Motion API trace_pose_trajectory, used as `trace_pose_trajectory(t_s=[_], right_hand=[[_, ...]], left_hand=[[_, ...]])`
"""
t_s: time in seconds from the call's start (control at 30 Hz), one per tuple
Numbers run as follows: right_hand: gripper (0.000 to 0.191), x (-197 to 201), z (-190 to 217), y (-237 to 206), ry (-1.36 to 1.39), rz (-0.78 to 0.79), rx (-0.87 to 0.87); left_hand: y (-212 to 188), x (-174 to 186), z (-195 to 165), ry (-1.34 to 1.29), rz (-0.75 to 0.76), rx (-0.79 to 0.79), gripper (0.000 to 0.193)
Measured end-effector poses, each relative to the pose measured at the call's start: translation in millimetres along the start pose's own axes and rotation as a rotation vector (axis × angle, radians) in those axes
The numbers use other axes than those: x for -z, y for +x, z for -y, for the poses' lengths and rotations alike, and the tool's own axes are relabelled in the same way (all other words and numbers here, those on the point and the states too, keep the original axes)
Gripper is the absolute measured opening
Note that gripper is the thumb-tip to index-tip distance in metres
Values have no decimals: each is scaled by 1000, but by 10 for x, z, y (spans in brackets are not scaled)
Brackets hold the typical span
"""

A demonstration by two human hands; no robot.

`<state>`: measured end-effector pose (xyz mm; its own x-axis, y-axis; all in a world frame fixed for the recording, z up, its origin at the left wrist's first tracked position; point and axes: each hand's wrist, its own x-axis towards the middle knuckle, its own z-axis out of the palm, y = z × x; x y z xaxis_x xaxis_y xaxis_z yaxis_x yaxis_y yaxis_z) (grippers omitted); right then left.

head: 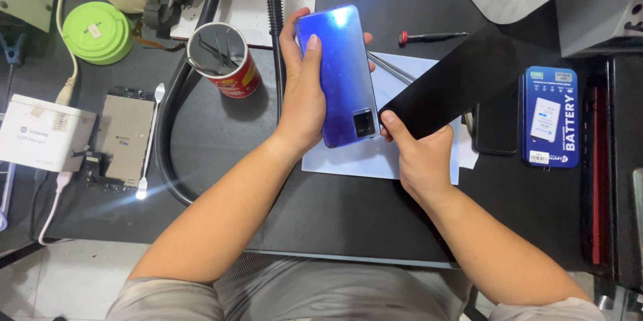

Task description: The person handles a black smartphone, then picks up a blue smartphone and uses a black prying tool to separate the screen from the frame. The person continues prying along the edges until the screen is detached, exposing the internal components.

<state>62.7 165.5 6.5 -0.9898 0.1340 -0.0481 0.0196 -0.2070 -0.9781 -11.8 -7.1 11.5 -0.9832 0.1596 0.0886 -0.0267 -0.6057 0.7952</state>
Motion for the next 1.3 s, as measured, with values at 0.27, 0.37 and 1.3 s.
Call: trace_pose_trajectory(t_s=[0.27, 0.37, 1.3], right_hand=[[8, 9, -27, -35, -240, -24, 141], [8, -17, -6, -28, -72, 6, 113], [8, -18, 43, -36, -158, 2, 215]], left_hand=[[-6, -16, -4, -64, -8, -4, 49], [-16, -21, -15, -96, -3, 0, 47], [-45, -58, -36, -76, -8, -17, 46]])
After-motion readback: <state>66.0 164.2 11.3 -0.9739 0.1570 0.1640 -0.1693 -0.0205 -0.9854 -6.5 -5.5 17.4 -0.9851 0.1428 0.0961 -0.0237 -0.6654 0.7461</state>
